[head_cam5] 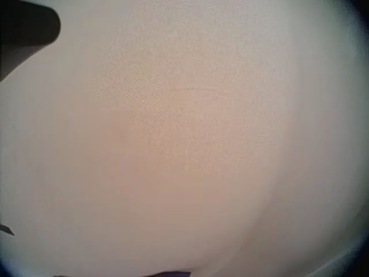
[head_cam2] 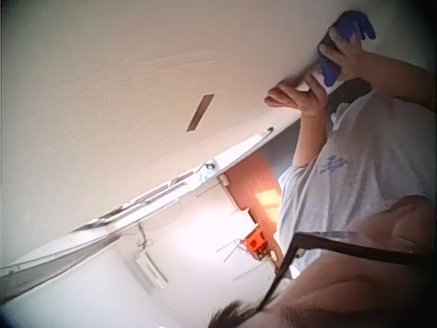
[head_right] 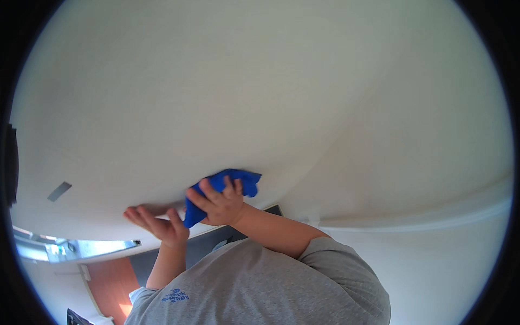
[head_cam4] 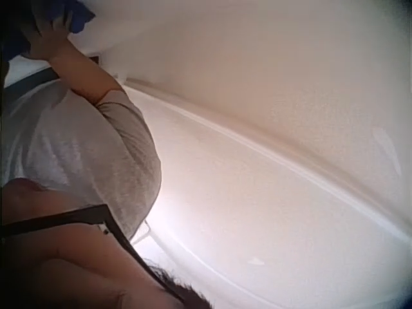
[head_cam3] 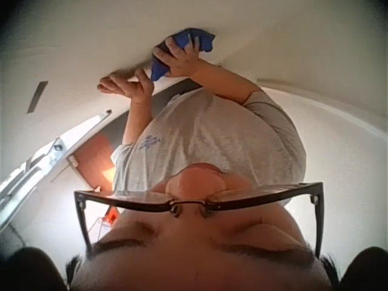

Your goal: The person is cleaning a wall and a window frame using a blue cloth.

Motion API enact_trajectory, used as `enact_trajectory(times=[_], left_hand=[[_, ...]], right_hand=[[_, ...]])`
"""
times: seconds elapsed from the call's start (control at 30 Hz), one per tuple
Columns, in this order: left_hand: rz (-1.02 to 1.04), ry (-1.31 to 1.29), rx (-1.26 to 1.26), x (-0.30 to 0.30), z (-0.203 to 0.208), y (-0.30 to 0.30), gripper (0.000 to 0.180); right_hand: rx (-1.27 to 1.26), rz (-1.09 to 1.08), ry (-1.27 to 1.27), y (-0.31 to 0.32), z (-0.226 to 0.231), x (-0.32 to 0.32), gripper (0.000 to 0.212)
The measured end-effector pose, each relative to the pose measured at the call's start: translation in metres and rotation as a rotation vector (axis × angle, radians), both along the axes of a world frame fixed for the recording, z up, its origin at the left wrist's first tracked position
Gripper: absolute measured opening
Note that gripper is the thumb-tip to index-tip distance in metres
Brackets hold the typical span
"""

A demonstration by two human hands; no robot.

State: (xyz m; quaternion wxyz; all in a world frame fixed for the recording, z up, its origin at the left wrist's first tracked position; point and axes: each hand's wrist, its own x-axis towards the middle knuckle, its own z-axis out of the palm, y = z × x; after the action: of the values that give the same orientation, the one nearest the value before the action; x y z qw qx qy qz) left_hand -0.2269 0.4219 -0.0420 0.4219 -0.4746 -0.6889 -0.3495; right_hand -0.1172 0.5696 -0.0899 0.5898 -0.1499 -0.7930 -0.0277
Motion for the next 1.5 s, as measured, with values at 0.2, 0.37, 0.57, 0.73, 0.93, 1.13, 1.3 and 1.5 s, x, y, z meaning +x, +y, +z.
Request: enact_trajectory(times=[0.2,0.37,0.57,0.73,0.93,1.13,1.3,1.5], left_hand=[[0.130,0.208,0.074,-0.034,0.007,-0.004,0.066],[0.158,0.210,0.093,-0.036,0.005,-0.008,0.068],[0.105,0.192,0.074,-0.042,-0.001,-0.010,0.070],[0.110,0.184,0.053,-0.041,-0.003,-0.016,0.072],[0.108,0.197,0.056,-0.044,-0.004,-0.014,0.073],[0.100,0.195,0.063,-0.039,0.004,-0.015,0.074],[0.101,0.198,0.060,-0.038,0.005,-0.005,0.073],[0.146,0.208,0.050,-0.033,0.006,-0.004,0.073]], right_hand=[[0.067,-0.044,0.041,0.039,0.026,0.020,0.068],[-0.134,-0.082,0.359,0.090,0.073,0.044,0.082],[-0.191,-0.082,0.309,0.004,0.065,-0.018,0.083],[0.011,-0.052,0.141,-0.034,0.053,-0.046,0.070],[-0.038,-0.146,0.218,0.058,0.077,0.020,0.072],[-0.266,-0.121,0.359,0.051,0.071,0.016,0.079],[0.074,-0.100,0.117,-0.013,0.028,-0.031,0.067],[0.012,-0.090,0.123,0.060,0.016,0.026,0.069]])
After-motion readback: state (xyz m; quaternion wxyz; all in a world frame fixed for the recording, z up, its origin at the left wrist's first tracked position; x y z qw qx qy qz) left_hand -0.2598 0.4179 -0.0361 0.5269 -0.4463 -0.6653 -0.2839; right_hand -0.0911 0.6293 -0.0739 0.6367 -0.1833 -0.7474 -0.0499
